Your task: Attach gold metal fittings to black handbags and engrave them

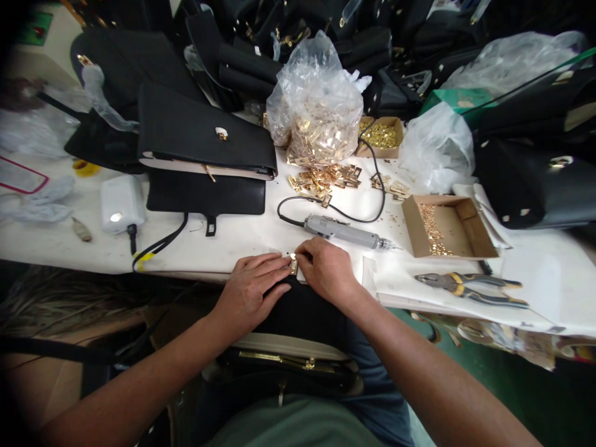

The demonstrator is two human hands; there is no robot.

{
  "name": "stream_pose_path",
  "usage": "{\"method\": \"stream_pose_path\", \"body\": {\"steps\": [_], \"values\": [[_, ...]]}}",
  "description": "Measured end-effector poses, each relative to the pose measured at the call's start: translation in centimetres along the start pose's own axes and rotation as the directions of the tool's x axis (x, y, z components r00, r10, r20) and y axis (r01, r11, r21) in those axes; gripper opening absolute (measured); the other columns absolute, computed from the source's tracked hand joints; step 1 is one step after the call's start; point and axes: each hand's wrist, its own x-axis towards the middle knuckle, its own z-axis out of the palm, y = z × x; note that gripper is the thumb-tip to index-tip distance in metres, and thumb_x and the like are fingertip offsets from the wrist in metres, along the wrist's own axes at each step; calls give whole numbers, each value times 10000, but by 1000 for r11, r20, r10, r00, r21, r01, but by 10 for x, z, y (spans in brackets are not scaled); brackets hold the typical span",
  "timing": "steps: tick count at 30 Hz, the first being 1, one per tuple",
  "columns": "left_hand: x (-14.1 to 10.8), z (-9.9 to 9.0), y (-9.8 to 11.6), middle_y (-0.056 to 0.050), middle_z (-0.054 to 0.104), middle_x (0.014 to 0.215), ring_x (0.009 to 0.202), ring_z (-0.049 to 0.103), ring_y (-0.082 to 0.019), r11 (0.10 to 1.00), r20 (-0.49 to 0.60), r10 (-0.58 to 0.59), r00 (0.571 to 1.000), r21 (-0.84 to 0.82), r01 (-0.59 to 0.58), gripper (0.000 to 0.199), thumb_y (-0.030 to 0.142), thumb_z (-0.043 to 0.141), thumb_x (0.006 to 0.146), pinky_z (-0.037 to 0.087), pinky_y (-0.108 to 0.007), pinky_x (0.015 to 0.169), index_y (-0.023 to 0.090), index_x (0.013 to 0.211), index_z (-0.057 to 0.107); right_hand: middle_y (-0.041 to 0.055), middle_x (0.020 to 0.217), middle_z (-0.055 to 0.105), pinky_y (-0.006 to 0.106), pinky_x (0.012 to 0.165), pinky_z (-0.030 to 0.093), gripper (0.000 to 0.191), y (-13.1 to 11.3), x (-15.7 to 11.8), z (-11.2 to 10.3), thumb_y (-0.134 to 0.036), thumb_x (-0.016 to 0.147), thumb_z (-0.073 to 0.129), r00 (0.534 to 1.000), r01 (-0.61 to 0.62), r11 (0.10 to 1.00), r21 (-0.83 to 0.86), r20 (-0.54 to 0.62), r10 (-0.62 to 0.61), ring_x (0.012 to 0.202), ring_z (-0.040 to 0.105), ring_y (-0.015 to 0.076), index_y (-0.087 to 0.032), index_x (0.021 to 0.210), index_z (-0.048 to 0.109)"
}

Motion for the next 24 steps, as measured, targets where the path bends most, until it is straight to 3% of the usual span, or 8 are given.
{"method": "stream_pose_path", "body": {"steps": [10, 24], "values": [[1, -3, 0, -51, 689, 1372, 1304, 574, -263, 998, 15, 31, 999, 52, -32, 256, 268, 617, 1000, 443, -468, 1013, 240, 1242, 696, 24, 923, 726, 286, 773, 443, 128, 1, 0, -1, -230, 947, 616, 1000, 9, 1000, 22, 16, -10, 869, 664, 185, -233, 919, 741], [6, -12, 3, -55, 646, 1433, 1316, 564, -274, 974, 118, 101, 988, 191, -122, 302, 268, 571, 1016, 467, -472, 993, 235, 1305, 652, 33, 949, 738, 288, 781, 444, 145, -1, 1, 0, -235, 947, 612, 1000, -12, 1000, -8, 10, 12, 896, 671, 195, -231, 934, 756]]}}
